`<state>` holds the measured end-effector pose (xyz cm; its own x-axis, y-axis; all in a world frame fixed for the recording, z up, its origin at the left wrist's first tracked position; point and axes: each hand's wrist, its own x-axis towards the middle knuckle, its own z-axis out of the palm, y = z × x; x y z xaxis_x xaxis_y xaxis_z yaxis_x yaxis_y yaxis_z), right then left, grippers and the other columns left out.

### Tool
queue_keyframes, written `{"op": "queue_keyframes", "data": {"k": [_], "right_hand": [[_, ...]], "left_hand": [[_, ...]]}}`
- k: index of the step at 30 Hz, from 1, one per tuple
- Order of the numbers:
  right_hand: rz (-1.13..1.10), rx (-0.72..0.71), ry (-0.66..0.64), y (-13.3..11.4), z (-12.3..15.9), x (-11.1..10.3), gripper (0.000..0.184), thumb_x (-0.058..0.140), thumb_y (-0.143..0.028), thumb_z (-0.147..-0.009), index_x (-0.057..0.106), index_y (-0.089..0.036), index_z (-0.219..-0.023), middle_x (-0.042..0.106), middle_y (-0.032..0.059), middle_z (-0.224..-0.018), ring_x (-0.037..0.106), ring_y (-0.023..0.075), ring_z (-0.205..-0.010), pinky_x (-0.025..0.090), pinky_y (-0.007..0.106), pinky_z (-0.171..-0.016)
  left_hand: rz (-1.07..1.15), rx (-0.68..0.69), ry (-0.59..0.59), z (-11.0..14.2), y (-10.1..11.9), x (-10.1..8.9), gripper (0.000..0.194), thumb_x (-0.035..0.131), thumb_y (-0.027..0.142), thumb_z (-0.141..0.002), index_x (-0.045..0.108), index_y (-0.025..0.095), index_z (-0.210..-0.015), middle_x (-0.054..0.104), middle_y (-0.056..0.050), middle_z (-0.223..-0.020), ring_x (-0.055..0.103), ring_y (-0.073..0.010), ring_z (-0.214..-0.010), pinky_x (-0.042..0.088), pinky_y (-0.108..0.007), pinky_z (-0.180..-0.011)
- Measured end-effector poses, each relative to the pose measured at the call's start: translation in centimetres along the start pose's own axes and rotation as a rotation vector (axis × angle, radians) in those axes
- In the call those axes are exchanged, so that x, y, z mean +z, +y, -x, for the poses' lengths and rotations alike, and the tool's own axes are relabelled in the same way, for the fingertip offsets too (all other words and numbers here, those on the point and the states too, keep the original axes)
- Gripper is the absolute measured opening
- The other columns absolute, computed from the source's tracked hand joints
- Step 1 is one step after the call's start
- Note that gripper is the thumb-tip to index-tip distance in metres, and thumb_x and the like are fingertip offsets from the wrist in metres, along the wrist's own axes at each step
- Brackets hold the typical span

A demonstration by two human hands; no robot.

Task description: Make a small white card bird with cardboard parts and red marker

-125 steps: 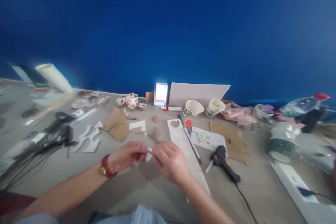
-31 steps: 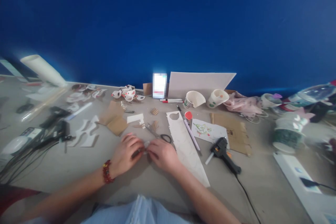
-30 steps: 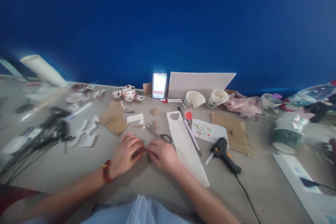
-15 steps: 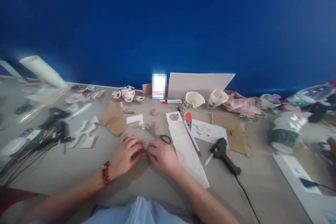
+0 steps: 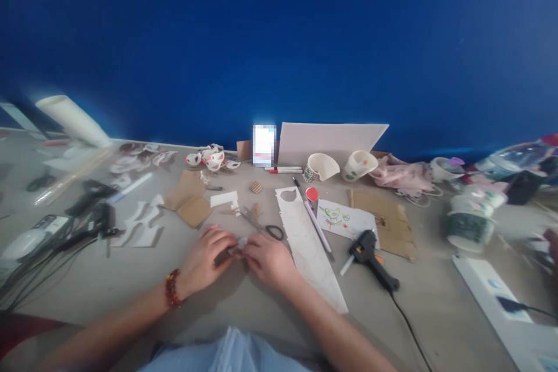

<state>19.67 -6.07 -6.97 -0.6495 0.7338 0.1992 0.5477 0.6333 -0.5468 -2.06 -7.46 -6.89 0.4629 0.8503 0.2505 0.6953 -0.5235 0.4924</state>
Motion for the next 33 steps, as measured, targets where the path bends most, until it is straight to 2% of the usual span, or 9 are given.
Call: {"op": "queue_keyframes", "data": {"k": [4, 8, 11, 17, 33], "right_hand": [[0.011, -0.013, 0.012, 0.2, 0.0, 0.2, 0.017, 0.053, -0.012, -0.087, 0.068, -0.021, -0.089, 0.066, 0.0061, -0.093, 0.06, 0.0185, -0.086, 0.047, 0.027, -0.076], [0.018, -0.016, 0.025, 0.4, 0.1, 0.4, 0.018, 0.054, -0.013, -0.087, 0.069, -0.021, -0.09, 0.066, 0.0059, -0.093, 0.06, 0.0184, -0.085, 0.047, 0.026, -0.076], [0.014, -0.007, 0.02, 0.4, 0.1, 0.5, 0.018, 0.054, -0.013, -0.088, 0.07, -0.022, -0.092, 0.067, 0.0053, -0.095, 0.06, 0.0183, -0.088, 0.047, 0.027, -0.078], [-0.007, -0.023, 0.014, 0.5, 0.2, 0.3, 0.018, 0.055, -0.012, -0.087, 0.069, -0.022, -0.093, 0.067, 0.0052, -0.098, 0.061, 0.0188, -0.09, 0.048, 0.027, -0.08], [-0.008, -0.025, 0.037, 0.3, 0.0, 0.1, 0.018, 0.055, -0.011, -0.085, 0.07, -0.02, -0.089, 0.069, 0.0062, -0.095, 0.063, 0.0187, -0.087, 0.049, 0.027, -0.078]], "left_hand": [[-0.039, 0.016, 0.004, 0.4, 0.2, -0.9, 0.025, 0.06, 0.017, -0.084, 0.06, 0.022, -0.109, 0.066, -0.005, -0.105, 0.059, -0.0221, -0.1, 0.039, -0.045, -0.104], [-0.118, 0.043, -0.06, 0.9, 0.7, -1.6, 0.023, 0.058, 0.014, -0.084, 0.064, 0.023, -0.104, 0.063, -0.005, -0.104, 0.056, -0.0232, -0.101, 0.047, -0.04, -0.092], [-0.15, 0.078, -0.077, 1.4, 0.7, -1.5, 0.029, 0.058, 0.014, -0.085, 0.064, 0.026, -0.11, 0.062, -0.006, -0.104, 0.056, -0.0228, -0.099, 0.049, -0.039, -0.087], [-0.15, 0.08, -0.109, 1.9, 0.4, -0.9, 0.038, 0.056, 0.015, -0.087, 0.061, 0.029, -0.122, 0.06, -0.007, -0.108, 0.055, -0.0233, -0.101, 0.05, -0.04, -0.088], [-0.092, 0.06, -0.1, 2.2, 0.7, -0.5, 0.038, 0.054, 0.018, -0.088, 0.059, 0.025, -0.125, 0.06, -0.009, -0.11, 0.055, -0.0239, -0.103, 0.051, -0.039, -0.088]]}}
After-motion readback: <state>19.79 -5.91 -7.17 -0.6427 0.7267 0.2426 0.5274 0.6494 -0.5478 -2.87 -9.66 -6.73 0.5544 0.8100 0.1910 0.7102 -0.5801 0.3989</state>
